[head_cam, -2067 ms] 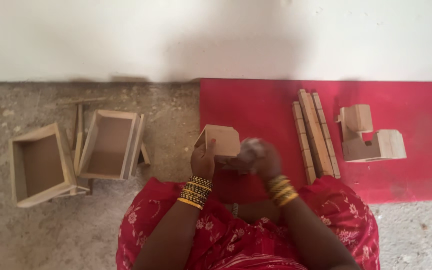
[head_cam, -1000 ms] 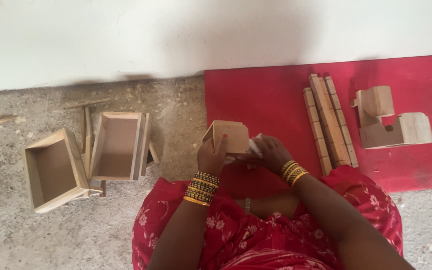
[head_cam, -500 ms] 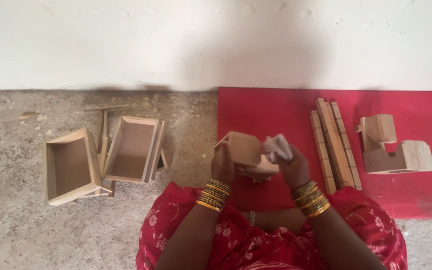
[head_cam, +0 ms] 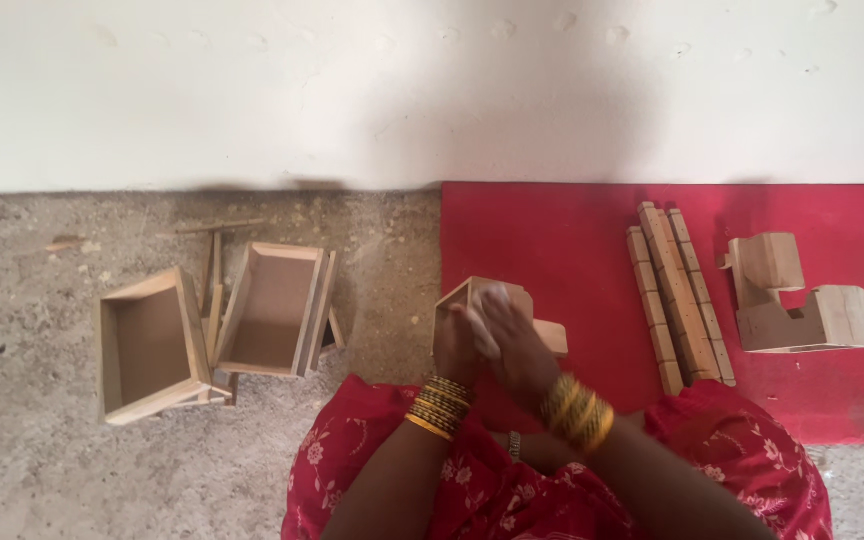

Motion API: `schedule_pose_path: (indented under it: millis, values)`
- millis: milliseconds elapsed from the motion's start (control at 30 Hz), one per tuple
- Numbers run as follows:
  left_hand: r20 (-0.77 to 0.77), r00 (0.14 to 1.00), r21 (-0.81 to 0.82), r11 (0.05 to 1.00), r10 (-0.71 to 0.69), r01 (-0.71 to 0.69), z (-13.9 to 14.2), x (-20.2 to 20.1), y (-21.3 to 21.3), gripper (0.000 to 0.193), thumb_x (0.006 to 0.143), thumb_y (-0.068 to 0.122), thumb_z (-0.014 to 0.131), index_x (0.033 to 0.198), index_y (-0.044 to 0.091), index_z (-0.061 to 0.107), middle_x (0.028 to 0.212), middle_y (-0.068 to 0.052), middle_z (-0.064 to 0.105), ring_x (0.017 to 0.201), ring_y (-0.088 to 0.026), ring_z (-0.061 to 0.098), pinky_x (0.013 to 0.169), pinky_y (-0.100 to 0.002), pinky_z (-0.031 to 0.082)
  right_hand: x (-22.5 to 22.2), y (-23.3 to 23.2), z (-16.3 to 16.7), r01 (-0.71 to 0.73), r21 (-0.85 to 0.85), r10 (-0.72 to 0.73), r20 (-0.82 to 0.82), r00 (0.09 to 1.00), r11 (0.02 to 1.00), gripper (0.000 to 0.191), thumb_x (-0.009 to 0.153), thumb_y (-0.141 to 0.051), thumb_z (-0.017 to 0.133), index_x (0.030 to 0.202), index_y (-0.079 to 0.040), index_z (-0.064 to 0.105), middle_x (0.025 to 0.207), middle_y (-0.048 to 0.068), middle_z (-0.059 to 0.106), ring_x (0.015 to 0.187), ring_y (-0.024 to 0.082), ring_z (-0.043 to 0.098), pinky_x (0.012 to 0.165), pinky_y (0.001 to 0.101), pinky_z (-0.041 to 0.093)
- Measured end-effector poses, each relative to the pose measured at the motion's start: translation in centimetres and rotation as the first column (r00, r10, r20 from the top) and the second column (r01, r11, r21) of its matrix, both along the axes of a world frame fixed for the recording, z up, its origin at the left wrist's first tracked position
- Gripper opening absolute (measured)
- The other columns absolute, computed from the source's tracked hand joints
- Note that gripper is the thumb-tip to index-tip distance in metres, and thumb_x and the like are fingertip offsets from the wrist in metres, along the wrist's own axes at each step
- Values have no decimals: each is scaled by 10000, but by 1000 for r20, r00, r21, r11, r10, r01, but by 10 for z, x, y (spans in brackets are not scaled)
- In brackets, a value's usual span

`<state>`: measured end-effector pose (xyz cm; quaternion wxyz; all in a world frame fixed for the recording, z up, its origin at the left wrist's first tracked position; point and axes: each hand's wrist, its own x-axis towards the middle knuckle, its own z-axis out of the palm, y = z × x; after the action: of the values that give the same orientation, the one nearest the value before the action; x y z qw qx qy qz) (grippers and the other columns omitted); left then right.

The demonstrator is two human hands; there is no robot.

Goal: The person sits on the floor and wipes small wooden toy furniture pieces, including open boxes, a miniature chair, and a dresser-like piece, one at a time with a cloth, setting each wiped piece aside on the mat.

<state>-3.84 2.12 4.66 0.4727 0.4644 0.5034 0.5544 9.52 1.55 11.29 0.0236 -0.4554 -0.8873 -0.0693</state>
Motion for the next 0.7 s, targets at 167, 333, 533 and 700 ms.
schedule_pose_path:
  millis: [167, 333, 533, 700]
  values:
    - [-72, 997, 163, 987, 16, -5, -11, 4, -2, 927, 1034, 784, 114, 865, 54, 660, 740, -55, 666, 666, -149, 670, 570, -278, 537, 12, -17, 10, -134, -292, -116, -701, 703, 947, 466, 1088, -170, 293, 1509, -105, 484, 1590, 230, 428, 1513, 373, 358, 1234, 568, 331]
    - [-264, 964, 239, 971, 37, 28, 1, 14, -10, 903, 1048, 751, 99, 1053, 14, 622, 709, -69, 563, 605, -176, 580, 531, -298, 479, 8, 43, 35, 105, -102, -119, -147, 982, 989, 408, 1038, -357, 467, 1360, -116, 539, 1564, 234, 395, 1505, 393, 279, 1227, 578, 233]
    - [-8, 994, -42, 993, -110, 110, 15, -5, -6, 933, 989, 758, 156, 1096, -7, 679, 731, -109, 631, 596, -160, 624, 438, -297, 464, 6, -40, 3, -36, -78, -7, -485, 874, 996, 508, 1069, -177, 459, 1549, -27, 388, 1617, 238, 406, 1559, 306, 282, 1297, 512, 166]
    - [-19, 980, -117, 974, -200, 196, 40, -21, -6, 768, 988, 703, 387, 1072, 18, 723, 868, -104, 760, 755, -191, 745, 621, -350, 606, 35, -71, -20, -250, -537, -376, -790, 484, 805, 466, 1061, -351, 448, 1361, -15, 564, 1223, 225, 690, 1042, 310, 672, 859, 437, 576]
